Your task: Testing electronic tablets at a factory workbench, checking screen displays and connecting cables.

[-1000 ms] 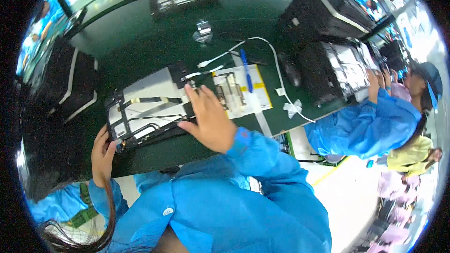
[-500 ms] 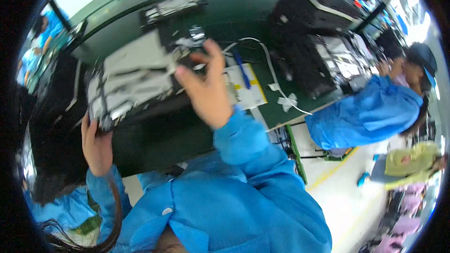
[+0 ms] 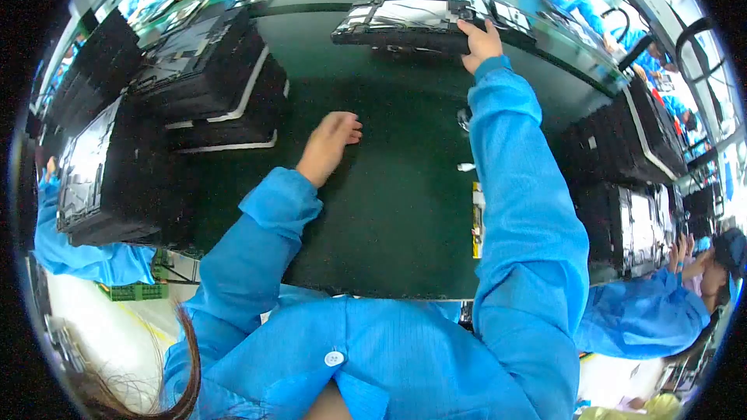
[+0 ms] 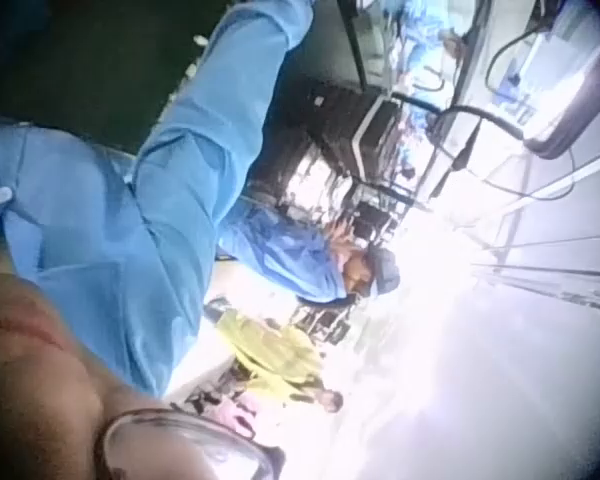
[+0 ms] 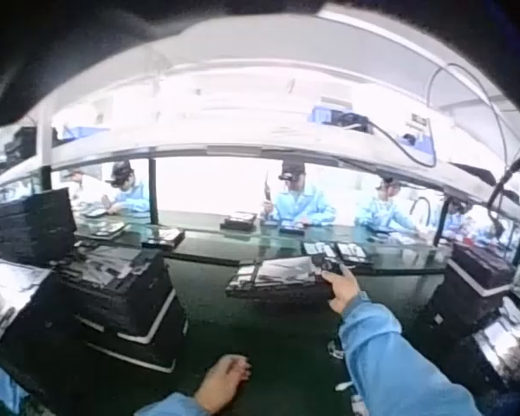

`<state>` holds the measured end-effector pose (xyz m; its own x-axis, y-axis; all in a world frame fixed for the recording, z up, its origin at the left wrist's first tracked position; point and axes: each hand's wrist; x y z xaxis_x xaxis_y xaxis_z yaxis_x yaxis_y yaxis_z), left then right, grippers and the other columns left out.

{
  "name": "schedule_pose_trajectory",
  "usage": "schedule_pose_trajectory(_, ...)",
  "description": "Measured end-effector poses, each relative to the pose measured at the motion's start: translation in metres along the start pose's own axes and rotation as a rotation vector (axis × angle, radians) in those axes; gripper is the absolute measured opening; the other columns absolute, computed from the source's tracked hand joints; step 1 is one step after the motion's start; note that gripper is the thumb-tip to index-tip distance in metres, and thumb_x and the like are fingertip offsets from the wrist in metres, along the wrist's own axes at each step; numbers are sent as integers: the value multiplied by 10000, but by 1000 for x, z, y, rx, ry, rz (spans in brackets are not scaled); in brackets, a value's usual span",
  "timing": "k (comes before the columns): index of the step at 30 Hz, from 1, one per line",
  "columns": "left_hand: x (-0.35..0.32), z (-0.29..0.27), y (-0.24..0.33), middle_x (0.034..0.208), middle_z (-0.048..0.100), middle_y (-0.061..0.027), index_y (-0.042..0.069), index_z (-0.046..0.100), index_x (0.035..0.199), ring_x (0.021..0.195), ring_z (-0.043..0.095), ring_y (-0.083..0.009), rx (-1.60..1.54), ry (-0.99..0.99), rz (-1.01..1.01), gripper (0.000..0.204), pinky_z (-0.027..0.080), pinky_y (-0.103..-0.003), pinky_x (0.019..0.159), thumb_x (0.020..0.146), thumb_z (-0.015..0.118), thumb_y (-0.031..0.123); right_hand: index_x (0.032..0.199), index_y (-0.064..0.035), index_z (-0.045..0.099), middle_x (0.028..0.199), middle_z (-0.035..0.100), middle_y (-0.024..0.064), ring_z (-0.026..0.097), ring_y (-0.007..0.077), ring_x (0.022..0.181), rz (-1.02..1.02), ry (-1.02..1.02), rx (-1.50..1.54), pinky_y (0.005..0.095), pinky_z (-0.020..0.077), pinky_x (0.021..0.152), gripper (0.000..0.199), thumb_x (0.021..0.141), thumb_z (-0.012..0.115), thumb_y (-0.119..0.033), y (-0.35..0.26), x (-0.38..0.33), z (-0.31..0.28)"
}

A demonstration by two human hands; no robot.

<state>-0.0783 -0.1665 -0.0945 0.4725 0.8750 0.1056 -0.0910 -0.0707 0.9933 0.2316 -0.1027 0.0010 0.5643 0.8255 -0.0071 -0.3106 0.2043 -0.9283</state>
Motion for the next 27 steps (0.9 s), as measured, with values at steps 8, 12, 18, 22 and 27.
schedule_pose_trajectory(8, -6, -6, -2, 944, 582, -115, -16, 553, 996, 862, 566, -175, 339, -36, 137, 237, 455, -298, 756, 885, 510, 189, 1256, -46, 326, 1059, 529, 180, 586, 325, 868, -26, -101, -82, 484, 521, 650, 585, 753, 624, -14, 53, 69, 34)
schedule_pose_trajectory(12, -8, 10, 5, 839, 555, -125, 4, 567, 904, 794, 561, -245, 331, -36, 215, 176, 453, -333, 714, 845, 530, 166, 1382, -88, 172, 1249, 431, 222, 539, 374, 1005, -1, 75, -211, 527, 455, 810, 745, 786, 616, -140, 42, 96, -17)
schedule_pose_trajectory(18, -8, 10, 5, 871, 540, -112, 14, 566, 949, 802, 562, -219, 476, -115, 200, 172, 455, -304, 709, 838, 554, 145, 1339, 54, 207, 1317, 327, 298, 346, 389, 1220, -428, -17, -1422, 379, 274, 1018, 897, 783, 485, -592, -6, 99, -64)
schedule_pose_trajectory(22, -9, 7, 6, 861, 541, -106, 12, 568, 936, 772, 561, -212, 517, -97, 245, 158, 455, -308, 681, 832, 550, 131, 1349, 53, 191, 1364, 247, 293, 231, 397, 1285, -426, -10, -1747, 446, 206, 1045, 967, 761, 420, -679, 2, 20, -65)
schedule_pose_trajectory(27, -8, 12, 3, 837, 550, -119, 8, 584, 887, 763, 563, -240, 579, -107, 339, 138, 457, -329, 675, 806, 558, 116, 1397, -73, 136, 1437, 115, 219, 118, 360, 1332, 21, -194, -1894, 573, 106, 1029, 979, 728, 298, -770, 40, -2, -87)
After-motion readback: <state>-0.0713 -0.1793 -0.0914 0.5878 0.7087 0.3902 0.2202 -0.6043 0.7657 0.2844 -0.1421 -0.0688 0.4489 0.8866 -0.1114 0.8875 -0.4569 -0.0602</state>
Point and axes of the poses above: each hand's wrist, its own x-axis towards the middle knuckle, its own z-axis out of the palm, y = z × x
